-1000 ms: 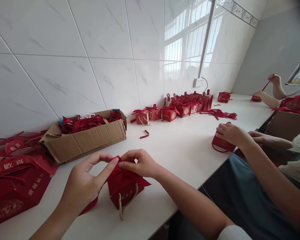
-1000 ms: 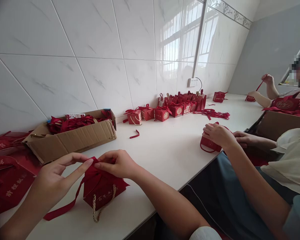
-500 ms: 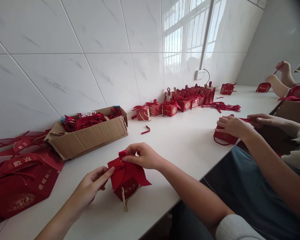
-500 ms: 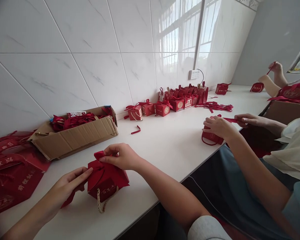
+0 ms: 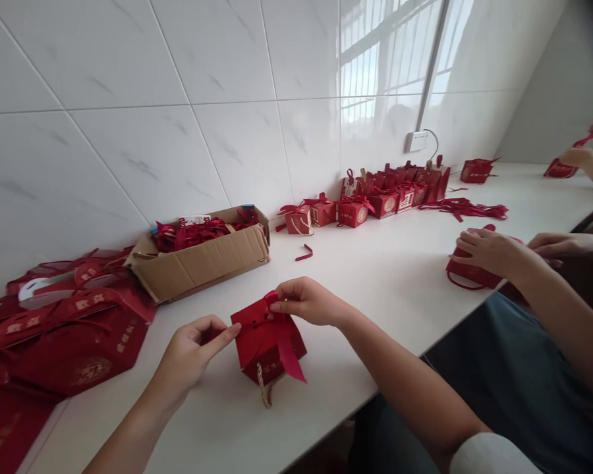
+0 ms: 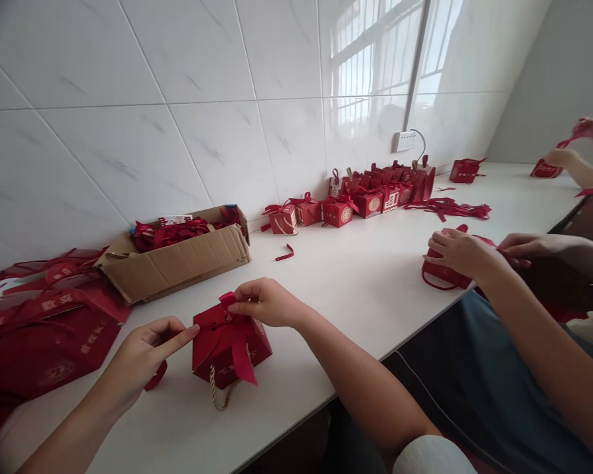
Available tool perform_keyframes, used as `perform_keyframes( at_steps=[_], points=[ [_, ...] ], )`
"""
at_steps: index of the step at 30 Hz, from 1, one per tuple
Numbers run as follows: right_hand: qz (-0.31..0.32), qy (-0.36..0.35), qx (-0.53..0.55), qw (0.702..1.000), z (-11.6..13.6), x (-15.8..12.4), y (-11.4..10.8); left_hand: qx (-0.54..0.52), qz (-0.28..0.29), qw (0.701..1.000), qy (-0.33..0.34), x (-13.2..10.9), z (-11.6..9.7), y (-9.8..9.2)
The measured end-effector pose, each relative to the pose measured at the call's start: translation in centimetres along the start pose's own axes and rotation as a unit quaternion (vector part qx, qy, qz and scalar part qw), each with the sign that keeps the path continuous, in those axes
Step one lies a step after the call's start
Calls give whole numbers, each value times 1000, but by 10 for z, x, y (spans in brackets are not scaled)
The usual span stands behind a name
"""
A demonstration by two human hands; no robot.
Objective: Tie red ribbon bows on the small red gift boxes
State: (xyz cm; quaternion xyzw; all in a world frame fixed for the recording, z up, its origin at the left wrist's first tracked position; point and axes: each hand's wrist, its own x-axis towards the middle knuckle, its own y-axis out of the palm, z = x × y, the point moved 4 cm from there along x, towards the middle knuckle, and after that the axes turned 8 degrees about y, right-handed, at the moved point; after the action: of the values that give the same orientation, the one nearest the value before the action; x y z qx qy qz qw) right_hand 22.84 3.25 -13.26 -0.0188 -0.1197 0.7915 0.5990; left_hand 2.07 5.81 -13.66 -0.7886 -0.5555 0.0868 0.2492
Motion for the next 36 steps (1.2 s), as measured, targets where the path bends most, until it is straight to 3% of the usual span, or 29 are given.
perform_keyframes(
  at_steps=[2,8,13,18,23,29,33,36],
  points=[
    [10,3,-5,1000,1,-2,3,5,-1,1000,18,-3,-1,-1],
    [29,4,67,997,5,-3,12,-45,17,999,-10,-11,-10,-2],
    [57,19,47,997,16,0,18,-2,-3,998,61,-15,-32,-9],
    [-43,82,-96,991,21,6,21,74,-44,989,124,-21,-49,-10],
    [-78,75,-185,977,29,11,28,83,-4,984,158,-23,-68,-13],
    [-24,43,-217,975,40,5,31,169,34,947,272,-6,-105,-14],
    [43,47,-186,980,39,-3,29,203,86,935,280,15,-117,-5],
    [34,45,-138,989,33,-5,28,249,112,919,285,28,-116,6]
  ],
)
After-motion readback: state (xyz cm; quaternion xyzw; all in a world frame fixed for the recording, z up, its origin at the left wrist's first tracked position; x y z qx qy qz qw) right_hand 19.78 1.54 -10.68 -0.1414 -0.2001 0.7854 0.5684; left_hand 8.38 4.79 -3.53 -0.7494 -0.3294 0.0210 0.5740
